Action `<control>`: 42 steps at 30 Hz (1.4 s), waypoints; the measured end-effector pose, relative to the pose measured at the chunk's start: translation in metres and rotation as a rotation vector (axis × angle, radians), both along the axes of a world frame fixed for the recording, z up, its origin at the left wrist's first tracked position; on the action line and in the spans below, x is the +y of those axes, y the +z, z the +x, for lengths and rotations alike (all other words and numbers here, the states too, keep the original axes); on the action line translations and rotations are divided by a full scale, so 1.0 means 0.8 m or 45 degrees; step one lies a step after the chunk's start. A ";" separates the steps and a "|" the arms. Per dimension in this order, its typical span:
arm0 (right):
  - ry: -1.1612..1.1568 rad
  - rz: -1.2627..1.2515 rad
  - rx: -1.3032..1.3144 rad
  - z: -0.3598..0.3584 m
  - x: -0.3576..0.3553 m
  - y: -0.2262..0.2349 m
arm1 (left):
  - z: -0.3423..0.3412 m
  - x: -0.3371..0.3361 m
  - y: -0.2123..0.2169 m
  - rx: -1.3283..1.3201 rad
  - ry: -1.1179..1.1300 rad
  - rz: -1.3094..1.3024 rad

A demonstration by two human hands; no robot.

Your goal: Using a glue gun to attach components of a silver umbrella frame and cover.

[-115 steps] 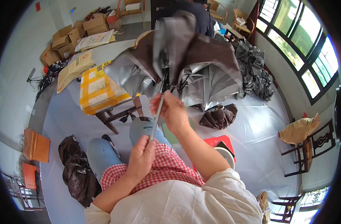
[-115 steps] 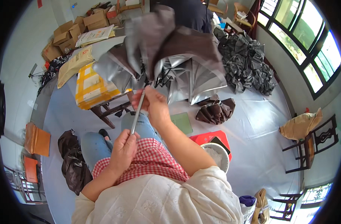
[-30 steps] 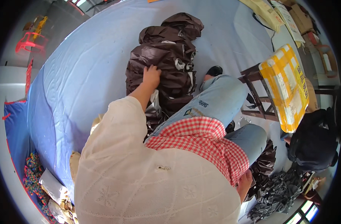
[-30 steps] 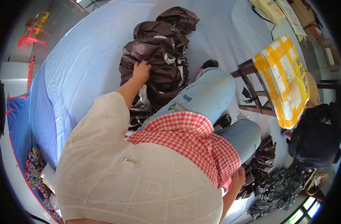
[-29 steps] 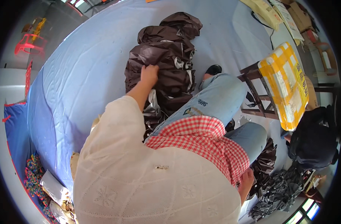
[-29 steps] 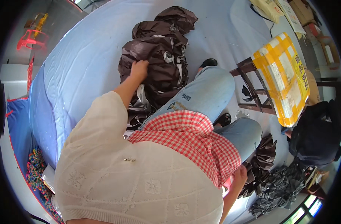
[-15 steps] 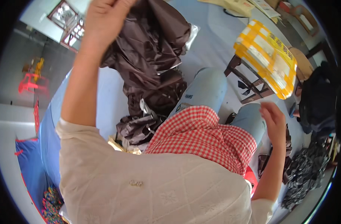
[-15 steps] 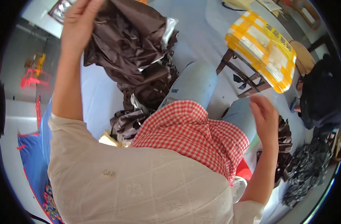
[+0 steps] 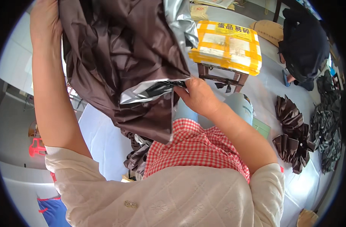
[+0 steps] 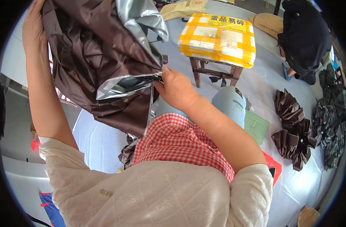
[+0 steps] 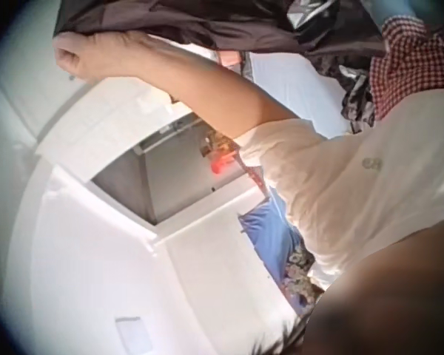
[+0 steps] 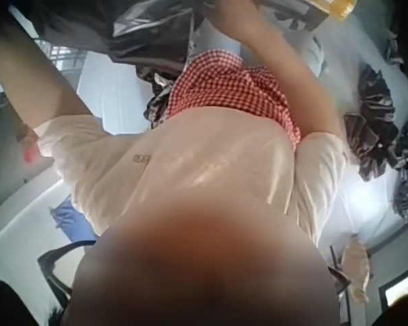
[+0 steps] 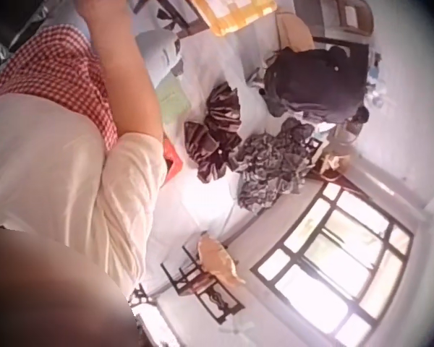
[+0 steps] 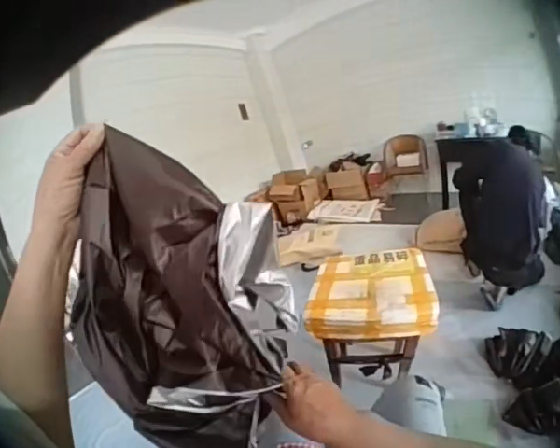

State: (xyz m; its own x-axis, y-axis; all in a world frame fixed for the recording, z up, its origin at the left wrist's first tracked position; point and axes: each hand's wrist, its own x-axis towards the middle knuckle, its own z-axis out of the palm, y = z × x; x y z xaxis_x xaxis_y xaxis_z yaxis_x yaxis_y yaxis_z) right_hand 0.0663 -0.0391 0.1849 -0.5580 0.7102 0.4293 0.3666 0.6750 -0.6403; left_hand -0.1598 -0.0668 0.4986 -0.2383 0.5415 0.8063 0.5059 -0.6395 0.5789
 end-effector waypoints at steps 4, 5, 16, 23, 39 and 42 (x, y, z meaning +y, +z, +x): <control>-0.095 -0.110 0.163 0.039 -0.003 0.001 | 0.038 0.027 -0.022 -0.025 -0.282 0.004; -0.185 0.015 0.234 0.056 -0.004 0.004 | 0.052 0.036 -0.031 -0.043 -0.297 0.017; 0.662 -1.744 0.650 0.110 0.006 -0.002 | 0.136 -0.007 -0.048 -0.453 -0.825 -0.270; 0.461 -1.627 1.010 0.154 -0.012 0.051 | -0.025 0.031 -0.150 -0.310 -0.804 -0.193; 0.191 -0.235 0.178 0.114 -0.005 0.146 | 0.053 -0.062 -0.393 0.468 -0.119 -0.715; 0.623 -0.269 -0.215 0.059 0.011 0.142 | 0.060 -0.042 -0.416 0.318 -0.178 -0.905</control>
